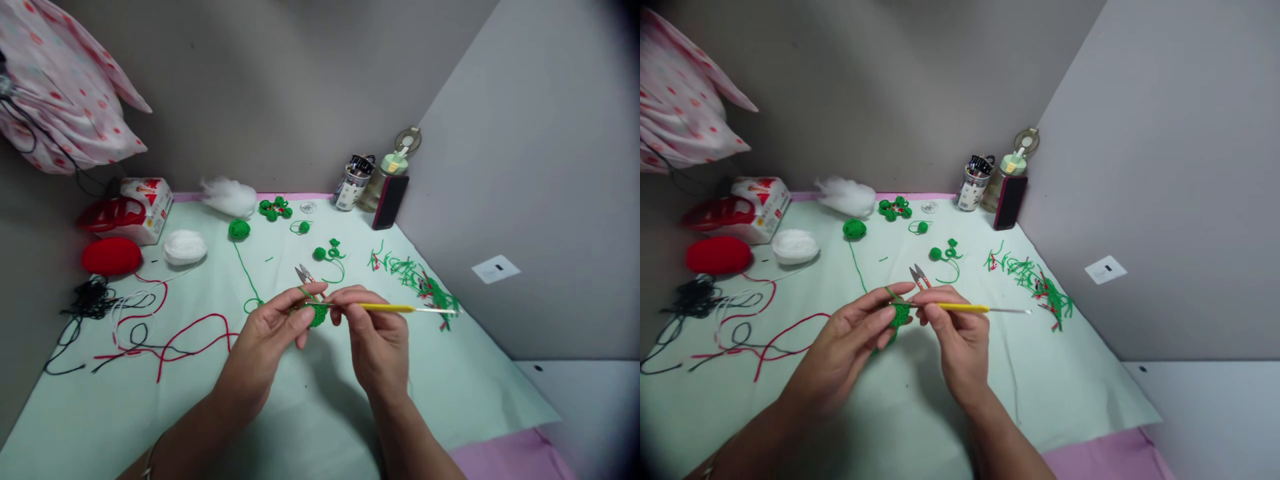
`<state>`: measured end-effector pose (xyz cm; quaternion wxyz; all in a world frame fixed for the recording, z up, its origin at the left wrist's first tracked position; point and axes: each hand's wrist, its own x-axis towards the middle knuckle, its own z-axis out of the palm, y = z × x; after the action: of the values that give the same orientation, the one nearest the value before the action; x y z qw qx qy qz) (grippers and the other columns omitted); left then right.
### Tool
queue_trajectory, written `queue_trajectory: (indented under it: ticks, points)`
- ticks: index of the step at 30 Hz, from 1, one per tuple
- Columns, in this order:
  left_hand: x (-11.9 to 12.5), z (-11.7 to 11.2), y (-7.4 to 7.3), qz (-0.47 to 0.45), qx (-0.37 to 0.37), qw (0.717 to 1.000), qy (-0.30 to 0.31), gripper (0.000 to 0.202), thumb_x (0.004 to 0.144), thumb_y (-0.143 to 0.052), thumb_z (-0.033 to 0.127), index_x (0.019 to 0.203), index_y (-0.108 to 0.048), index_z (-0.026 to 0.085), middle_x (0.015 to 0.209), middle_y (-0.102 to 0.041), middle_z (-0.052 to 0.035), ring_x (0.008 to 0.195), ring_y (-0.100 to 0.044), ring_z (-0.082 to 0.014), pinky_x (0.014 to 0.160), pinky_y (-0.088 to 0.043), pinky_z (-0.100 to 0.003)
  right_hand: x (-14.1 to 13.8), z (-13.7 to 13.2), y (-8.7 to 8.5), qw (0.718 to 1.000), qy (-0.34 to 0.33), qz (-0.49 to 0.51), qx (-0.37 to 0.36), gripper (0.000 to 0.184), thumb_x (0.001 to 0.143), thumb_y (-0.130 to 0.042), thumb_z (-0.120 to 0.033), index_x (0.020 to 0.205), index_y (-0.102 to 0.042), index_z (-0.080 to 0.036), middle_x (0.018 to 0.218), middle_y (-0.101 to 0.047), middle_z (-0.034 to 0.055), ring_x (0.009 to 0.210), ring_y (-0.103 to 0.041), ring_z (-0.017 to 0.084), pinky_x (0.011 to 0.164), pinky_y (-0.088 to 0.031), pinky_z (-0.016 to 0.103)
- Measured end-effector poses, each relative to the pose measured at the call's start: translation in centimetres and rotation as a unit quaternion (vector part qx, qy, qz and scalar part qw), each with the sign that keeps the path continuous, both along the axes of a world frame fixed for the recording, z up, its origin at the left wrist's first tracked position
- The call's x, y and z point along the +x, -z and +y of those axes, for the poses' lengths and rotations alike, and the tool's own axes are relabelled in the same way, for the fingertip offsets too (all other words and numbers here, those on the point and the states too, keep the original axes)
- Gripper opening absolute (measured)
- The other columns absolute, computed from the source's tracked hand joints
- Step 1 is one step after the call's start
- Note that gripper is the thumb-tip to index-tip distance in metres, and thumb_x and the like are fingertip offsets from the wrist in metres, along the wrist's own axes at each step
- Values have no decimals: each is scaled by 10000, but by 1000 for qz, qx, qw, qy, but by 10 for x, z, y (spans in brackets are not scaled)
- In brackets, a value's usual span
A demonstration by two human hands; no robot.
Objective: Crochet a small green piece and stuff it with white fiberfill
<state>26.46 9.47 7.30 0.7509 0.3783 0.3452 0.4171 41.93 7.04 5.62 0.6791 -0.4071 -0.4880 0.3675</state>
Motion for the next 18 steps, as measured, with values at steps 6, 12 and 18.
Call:
queue_trajectory:
  ticks: [6,12,18]
  points:
    - [-4,0,-1,-2,-13,1000,-10,363,857,-826,304,1220,-812,307,937,-633,-23,844,-493,-165,788,-400,-300,2,4,-5,995,-43,88,-29,199,1036,-650,-339,932,-774,-224,871,-774,34,667,-648,126,644,-554,265]
    - [-8,0,1,5,5,1000,-3,350,860,-844,361,1208,-815,335,941,-613,-13,875,-515,-166,835,-412,-302,1,-3,-6,998,-30,53,-20,205,1069,-605,-327,975,-765,-241,917,-773,17,717,-675,117,689,-558,260]
    - [-8,0,1,36,28,999,-12,314,881,-815,335,1194,-820,340,948,-617,-15,838,-513,-154,794,-426,-290,0,-5,-6,999,-25,35,-8,206,1078,-588,-324,996,-760,-247,943,-769,22,726,-678,124,687,-558,274]
